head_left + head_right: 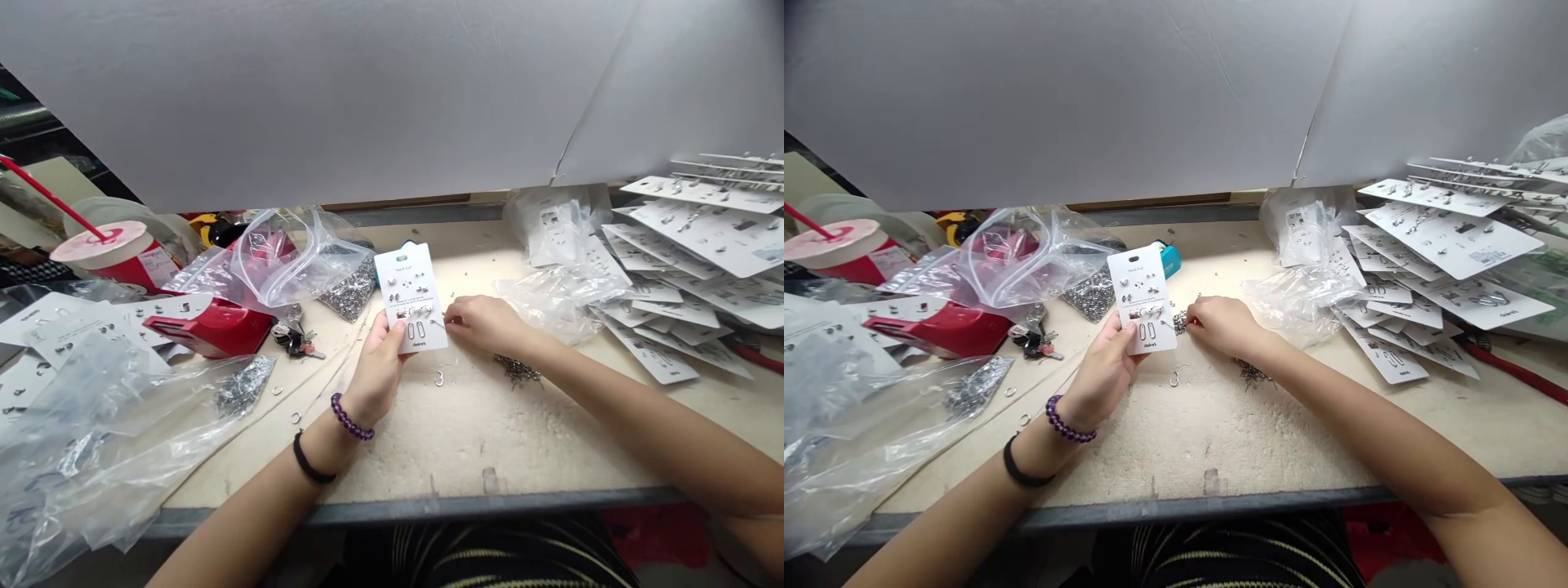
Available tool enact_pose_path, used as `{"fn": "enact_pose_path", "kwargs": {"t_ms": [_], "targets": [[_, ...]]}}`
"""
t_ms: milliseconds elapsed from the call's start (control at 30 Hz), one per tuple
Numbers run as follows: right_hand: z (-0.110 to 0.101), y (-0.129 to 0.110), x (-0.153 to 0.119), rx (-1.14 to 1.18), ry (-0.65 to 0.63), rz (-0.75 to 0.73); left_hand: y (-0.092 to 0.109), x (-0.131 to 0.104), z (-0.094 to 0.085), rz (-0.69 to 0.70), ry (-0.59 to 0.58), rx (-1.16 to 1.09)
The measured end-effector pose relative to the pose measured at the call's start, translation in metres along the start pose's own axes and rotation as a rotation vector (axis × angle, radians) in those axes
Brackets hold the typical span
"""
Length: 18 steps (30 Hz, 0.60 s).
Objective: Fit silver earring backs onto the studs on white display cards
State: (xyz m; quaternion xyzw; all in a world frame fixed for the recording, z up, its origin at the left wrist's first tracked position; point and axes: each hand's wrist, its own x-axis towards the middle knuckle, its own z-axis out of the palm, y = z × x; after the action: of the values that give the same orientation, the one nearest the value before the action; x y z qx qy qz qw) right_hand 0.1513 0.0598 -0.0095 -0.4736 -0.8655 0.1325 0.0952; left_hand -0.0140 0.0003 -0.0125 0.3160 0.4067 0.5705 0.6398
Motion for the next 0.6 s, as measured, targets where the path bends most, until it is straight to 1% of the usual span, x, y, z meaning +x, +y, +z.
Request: {"fn": "enact_pose_path", "kwargs": {"t_ms": [133, 267, 333, 400, 467, 533, 600], "targets": [[-0.005, 0.004, 0.001, 0.005, -0.059, -0.028, 0.003, 0.000, 0.000, 0.004, -0.006, -0.019], [-0.026, 0.011, -0.009, 0.034, -0.118, -0.056, 0.004, -0.001, 0.000, -0.007, 0.021, -0.003], [-0.037, 0.015, -0.018, 0.007, -0.160, -0.027, 0.003, -0.001, 0.000, 0.010, 0.028, 0.011], [-0.044, 0.018, -0.029, -0.072, -0.193, 0.026, 0.003, -0.001, 0.001, 0.020, 0.048, 0.018], [-0.043, 0.019, -0.038, -0.156, -0.201, 0.061, 0.004, -0.001, 0.001, 0.006, 0.077, 0.018], [-0.038, 0.017, -0.045, -0.219, -0.204, 0.061, 0.004, -0.001, 0.001, -0.008, 0.102, 0.019], [-0.030, 0.014, -0.050, -0.297, -0.192, 0.043, 0.005, -0.001, 0.001, -0.007, 0.103, 0.024]]}}
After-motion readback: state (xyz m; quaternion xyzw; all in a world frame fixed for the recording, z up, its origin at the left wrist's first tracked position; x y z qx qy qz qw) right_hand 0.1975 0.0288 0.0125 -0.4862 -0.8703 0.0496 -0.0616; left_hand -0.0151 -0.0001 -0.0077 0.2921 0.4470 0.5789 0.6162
